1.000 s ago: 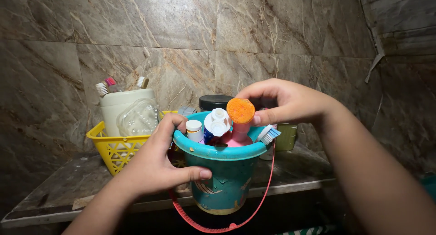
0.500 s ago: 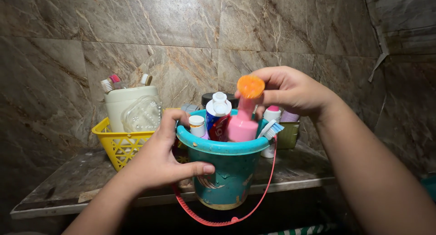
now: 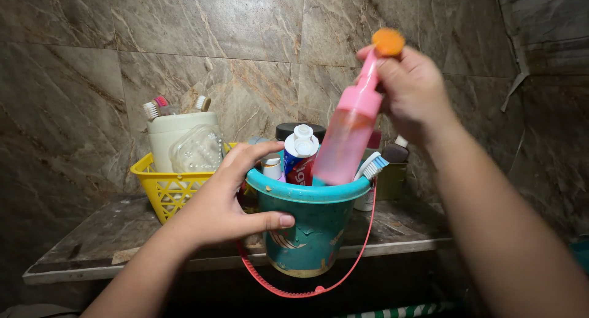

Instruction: The person organizes bathroom items by moving bottles, toothbrushes, and other toiletries between shelves and baskets. They place items into a bucket and rearrange them on a shelf.

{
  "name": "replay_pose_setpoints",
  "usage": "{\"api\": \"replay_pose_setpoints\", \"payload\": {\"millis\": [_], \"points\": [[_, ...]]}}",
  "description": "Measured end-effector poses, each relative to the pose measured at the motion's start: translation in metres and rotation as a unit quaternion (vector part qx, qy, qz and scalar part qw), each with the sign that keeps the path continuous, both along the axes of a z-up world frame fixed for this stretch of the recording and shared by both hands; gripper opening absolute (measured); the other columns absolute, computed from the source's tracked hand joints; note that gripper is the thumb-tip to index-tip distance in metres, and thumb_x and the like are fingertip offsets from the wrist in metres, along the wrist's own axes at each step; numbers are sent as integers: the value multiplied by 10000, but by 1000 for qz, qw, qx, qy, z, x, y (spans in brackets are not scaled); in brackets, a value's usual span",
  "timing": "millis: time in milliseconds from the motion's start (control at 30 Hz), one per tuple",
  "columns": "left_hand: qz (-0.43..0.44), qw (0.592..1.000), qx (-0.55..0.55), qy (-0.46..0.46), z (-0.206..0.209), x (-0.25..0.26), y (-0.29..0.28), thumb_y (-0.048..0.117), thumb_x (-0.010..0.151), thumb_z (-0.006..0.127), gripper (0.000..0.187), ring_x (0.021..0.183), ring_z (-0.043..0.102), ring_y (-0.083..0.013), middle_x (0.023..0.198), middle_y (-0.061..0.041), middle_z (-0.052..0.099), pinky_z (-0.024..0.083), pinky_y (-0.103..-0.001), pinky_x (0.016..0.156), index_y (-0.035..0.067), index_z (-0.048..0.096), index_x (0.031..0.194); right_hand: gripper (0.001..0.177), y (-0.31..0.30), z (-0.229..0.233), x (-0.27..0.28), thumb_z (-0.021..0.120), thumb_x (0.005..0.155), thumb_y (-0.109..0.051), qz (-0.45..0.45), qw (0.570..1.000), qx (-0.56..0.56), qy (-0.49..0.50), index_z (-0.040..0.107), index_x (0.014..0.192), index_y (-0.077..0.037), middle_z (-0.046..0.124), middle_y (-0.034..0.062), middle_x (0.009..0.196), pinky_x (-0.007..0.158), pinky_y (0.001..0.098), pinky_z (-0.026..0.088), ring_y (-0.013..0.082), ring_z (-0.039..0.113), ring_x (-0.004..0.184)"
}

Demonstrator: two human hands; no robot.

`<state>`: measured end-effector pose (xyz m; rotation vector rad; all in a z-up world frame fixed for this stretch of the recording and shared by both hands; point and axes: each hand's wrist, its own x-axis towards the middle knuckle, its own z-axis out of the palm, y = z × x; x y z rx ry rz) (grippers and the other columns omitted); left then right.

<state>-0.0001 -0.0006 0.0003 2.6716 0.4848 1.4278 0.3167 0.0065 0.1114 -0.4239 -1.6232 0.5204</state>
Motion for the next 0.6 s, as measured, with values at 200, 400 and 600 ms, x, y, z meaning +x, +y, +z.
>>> {"api": "replay_pose_setpoints", "payload": {"millis": [200,400,600], "points": [[-10,1000,0,-2,-1,0,1,435,671,922,991,1330,553,-276,1356,-120,554,428,-415,1117,167,459,1505,178,-2,37,34,593,1042,-138,-122,990,9,72,644,1192,-57,672,59,934,502,300,527,153,680,750],[-15,1000,3,-2,-1,-2,3,431,674,924,981,1339,542,-285,1375,-122,545,425,-420,1118,164,468,1501,188,-24,54,85,645,973,-122,-161,984,8,73,651,1158,-87,682,16,914,521,291,567,134,678,736],[-16,1000,9,-4,-1,-3,4,429,671,924,964,1330,543,-285,1375,-122,546,427,-414,1116,152,484,1482,343,-1,37,146,569,922,1,-201,965,-100,-133,647,1257,-10,721,143,1024,729,347,608,229,736,918]]}}
